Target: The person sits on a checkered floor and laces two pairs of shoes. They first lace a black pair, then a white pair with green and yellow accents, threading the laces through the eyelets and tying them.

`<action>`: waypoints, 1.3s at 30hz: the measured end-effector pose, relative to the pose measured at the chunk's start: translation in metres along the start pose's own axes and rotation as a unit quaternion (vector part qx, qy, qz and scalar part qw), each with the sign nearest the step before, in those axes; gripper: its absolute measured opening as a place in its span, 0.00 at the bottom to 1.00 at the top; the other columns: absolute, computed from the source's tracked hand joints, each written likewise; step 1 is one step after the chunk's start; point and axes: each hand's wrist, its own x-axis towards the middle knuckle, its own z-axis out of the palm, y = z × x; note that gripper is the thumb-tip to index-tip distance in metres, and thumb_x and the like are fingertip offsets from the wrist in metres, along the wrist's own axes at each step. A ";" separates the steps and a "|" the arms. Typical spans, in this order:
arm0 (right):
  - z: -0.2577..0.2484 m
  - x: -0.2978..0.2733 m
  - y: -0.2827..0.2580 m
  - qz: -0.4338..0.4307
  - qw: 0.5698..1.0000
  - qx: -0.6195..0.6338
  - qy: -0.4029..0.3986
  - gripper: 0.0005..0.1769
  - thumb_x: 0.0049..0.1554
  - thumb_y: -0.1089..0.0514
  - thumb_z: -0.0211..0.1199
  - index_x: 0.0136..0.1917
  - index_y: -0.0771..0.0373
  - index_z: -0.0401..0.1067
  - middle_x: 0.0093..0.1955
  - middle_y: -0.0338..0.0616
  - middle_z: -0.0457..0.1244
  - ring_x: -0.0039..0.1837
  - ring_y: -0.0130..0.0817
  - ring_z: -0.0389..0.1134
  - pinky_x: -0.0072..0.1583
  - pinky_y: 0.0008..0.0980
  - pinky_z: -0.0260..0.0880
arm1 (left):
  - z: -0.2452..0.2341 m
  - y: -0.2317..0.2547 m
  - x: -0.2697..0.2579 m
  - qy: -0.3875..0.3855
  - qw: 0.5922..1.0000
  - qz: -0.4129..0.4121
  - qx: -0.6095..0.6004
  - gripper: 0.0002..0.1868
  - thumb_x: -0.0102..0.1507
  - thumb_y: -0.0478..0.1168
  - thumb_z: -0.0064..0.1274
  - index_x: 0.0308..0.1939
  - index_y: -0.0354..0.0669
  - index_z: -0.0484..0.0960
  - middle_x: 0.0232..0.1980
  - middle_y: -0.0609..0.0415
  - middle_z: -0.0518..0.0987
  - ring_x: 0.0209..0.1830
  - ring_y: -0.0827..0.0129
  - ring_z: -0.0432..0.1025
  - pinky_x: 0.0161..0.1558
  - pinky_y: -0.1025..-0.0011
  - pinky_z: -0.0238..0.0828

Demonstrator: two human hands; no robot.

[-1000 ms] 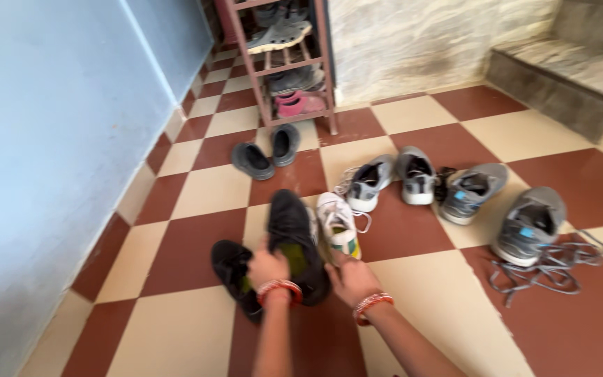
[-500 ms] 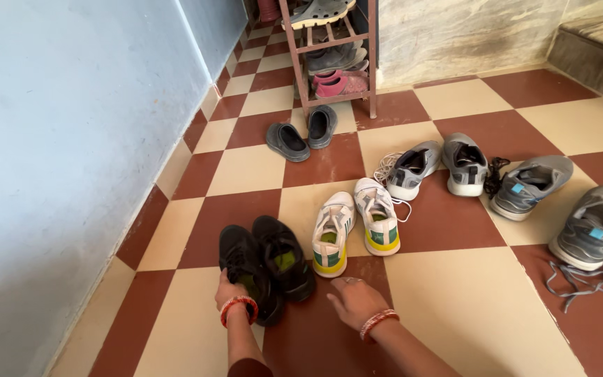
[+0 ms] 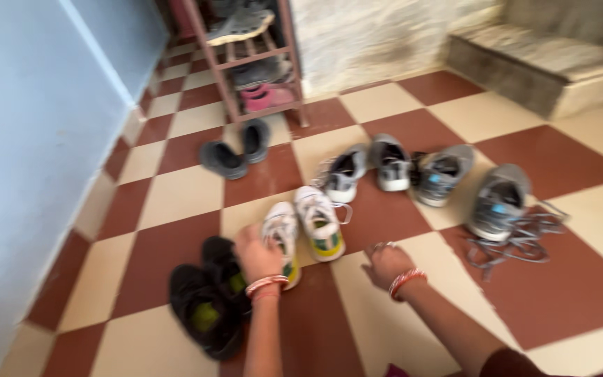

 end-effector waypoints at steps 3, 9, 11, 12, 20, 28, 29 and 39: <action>-0.013 -0.001 0.071 0.081 0.996 -0.033 -0.020 0.23 0.59 0.42 0.59 0.58 0.61 0.71 0.62 0.50 0.65 0.64 0.49 0.66 0.63 0.46 0.69 | 0.042 0.067 -0.035 -0.121 0.984 0.116 -0.067 0.16 0.61 0.39 0.56 0.52 0.40 0.77 0.54 0.40 0.76 0.60 0.43 0.67 0.65 0.50 0.61; -0.014 -0.036 0.185 0.166 0.984 -0.058 -0.004 0.22 0.58 0.42 0.58 0.59 0.57 0.73 0.61 0.48 0.66 0.66 0.47 0.66 0.65 0.47 0.68 | 0.083 0.133 -0.091 -0.258 0.954 0.134 0.070 0.27 0.59 0.48 0.60 0.59 0.42 0.74 0.69 0.42 0.69 0.71 0.47 0.60 0.71 0.50 0.53; -0.010 -0.045 0.207 0.202 0.979 -0.035 0.001 0.23 0.59 0.41 0.57 0.59 0.57 0.73 0.61 0.49 0.67 0.65 0.48 0.67 0.65 0.47 0.69 | 0.086 0.141 -0.087 -0.288 0.937 0.109 0.168 0.38 0.59 0.52 0.61 0.68 0.45 0.65 0.75 0.43 0.60 0.75 0.42 0.52 0.72 0.44 0.46; -0.008 -0.049 0.214 0.231 0.973 -0.017 -0.004 0.23 0.59 0.41 0.56 0.59 0.57 0.74 0.61 0.49 0.67 0.65 0.49 0.67 0.64 0.48 0.69 | 0.088 0.144 -0.081 -0.306 0.924 0.082 0.215 0.45 0.58 0.54 0.62 0.74 0.48 0.59 0.78 0.44 0.55 0.78 0.37 0.46 0.72 0.38 0.40; 0.025 -0.038 0.186 0.239 0.970 0.049 -0.006 0.24 0.61 0.40 0.57 0.57 0.61 0.75 0.59 0.51 0.68 0.63 0.50 0.69 0.65 0.46 0.69 | 0.097 0.115 -0.042 -0.329 0.924 -0.031 0.192 0.46 0.54 0.52 0.67 0.73 0.66 0.60 0.77 0.54 0.55 0.76 0.43 0.50 0.73 0.37 0.43; 0.044 -0.025 0.132 0.107 0.986 0.109 0.063 0.19 0.57 0.47 0.61 0.57 0.59 0.74 0.62 0.45 0.66 0.66 0.47 0.65 0.67 0.47 0.64 | 0.111 0.128 -0.081 -0.397 0.900 0.098 0.149 0.37 0.55 0.46 0.64 0.68 0.60 0.68 0.67 0.55 0.68 0.66 0.41 0.61 0.67 0.54 0.61; 0.043 -0.025 0.128 0.097 0.987 0.111 0.068 0.20 0.57 0.48 0.62 0.58 0.60 0.73 0.62 0.46 0.66 0.66 0.47 0.65 0.67 0.47 0.64 | 0.109 0.128 -0.081 -0.422 0.888 0.104 0.152 0.36 0.56 0.46 0.63 0.67 0.60 0.69 0.67 0.56 0.68 0.67 0.41 0.61 0.67 0.54 0.62; 0.021 -0.018 0.055 -0.148 0.966 0.129 0.167 0.42 0.48 0.50 0.66 0.70 0.72 0.60 0.74 0.62 0.56 0.75 0.58 0.56 0.71 0.52 0.53 | 0.066 0.026 -0.043 -0.243 0.892 -0.024 0.380 0.40 0.55 0.61 0.62 0.62 0.43 0.70 0.66 0.50 0.72 0.72 0.54 0.59 0.69 0.30 0.45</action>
